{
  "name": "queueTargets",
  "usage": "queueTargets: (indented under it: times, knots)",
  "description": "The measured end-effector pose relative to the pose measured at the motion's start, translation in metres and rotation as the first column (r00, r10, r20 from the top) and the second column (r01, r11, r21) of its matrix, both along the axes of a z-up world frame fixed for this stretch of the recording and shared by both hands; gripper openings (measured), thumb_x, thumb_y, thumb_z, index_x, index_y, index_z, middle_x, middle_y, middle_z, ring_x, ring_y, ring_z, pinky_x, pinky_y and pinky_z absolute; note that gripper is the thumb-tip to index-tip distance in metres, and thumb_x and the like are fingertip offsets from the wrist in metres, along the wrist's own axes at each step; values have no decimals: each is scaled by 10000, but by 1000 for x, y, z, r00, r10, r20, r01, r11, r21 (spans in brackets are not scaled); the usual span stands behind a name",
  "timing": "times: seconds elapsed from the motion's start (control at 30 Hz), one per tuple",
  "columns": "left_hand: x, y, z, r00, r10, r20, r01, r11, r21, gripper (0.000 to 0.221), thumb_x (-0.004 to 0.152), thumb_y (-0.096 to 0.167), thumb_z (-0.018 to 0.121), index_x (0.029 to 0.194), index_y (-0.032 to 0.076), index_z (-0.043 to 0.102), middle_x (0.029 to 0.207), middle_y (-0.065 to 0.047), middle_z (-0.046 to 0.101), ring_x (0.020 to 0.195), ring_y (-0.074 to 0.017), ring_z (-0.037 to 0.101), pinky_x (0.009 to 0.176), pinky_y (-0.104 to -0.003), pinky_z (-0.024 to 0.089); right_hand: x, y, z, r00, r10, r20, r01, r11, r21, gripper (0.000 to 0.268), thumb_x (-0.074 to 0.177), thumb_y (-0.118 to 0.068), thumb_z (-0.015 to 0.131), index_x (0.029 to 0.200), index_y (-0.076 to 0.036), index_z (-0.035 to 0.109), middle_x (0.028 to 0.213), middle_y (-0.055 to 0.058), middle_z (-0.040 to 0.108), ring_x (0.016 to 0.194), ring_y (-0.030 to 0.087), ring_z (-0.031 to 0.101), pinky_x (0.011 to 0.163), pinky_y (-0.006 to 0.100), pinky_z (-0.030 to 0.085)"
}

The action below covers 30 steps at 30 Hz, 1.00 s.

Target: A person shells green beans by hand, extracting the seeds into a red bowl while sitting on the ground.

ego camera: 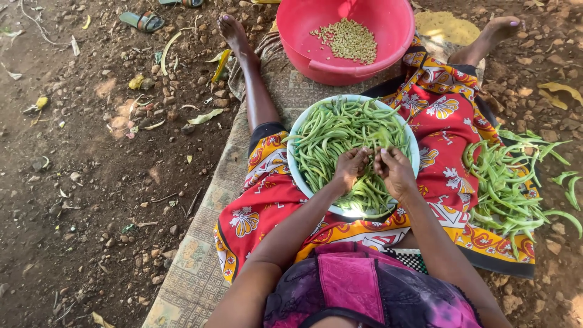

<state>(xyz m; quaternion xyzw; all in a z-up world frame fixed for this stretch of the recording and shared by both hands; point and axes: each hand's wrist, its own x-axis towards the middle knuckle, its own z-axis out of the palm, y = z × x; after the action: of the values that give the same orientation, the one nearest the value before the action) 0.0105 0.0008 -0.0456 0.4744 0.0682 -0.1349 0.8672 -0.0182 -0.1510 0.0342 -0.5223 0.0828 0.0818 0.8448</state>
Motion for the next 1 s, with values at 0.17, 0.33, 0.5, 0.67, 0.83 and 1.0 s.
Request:
queueTargets:
  times: [0.17,0.33,0.5,0.67,0.83,1.0]
  knots:
    - [-10,8,60,996,-79,-47,74,993,-92,477,1147,479,552,993,44,672,753,-87,614,537,-79,432,436,-194,320,4,37,34,978,-88,189,101,993,-60,209,1192,-221,494,1137,-63,620,1024,128,665,948,193,643,795,287,490]
    - [8,11,21,967,-103,-233,57,979,-196,484,1104,599,538,1006,128,588,711,-28,436,525,-145,410,428,-238,253,-10,67,44,967,-43,252,130,932,-338,224,1147,-290,596,1144,-145,767,961,135,740,816,210,666,731,360,567]
    - [6,10,15,980,-82,-179,54,986,-155,255,1101,336,542,906,171,546,680,31,400,499,-102,386,428,-213,232,-5,64,19,959,-53,279,150,930,-336,249,1166,-222,565,1121,-69,757,793,142,749,613,162,664,710,381,638]
    - [4,17,10,992,-104,-72,83,963,-257,212,1133,220,550,1085,49,665,732,7,498,472,-46,416,363,-180,318,23,-14,16,868,-353,348,417,900,-125,269,1172,-203,519,1090,-29,707,720,140,689,555,167,662,732,337,625]
    - [0,22,27,989,-134,-60,105,931,-350,321,1150,341,525,1057,68,665,697,42,457,456,-40,404,404,-217,349,45,-115,8,678,-674,293,706,708,-2,345,1095,-456,550,1181,-149,685,857,184,774,647,232,750,602,235,589]
    - [-7,26,51,989,-115,-95,71,923,-377,453,1031,478,604,783,100,628,657,4,547,445,-88,406,380,-269,335,44,-83,21,788,-370,493,541,798,-266,254,1100,-51,577,1341,-26,655,950,120,728,822,200,691,817,343,626]
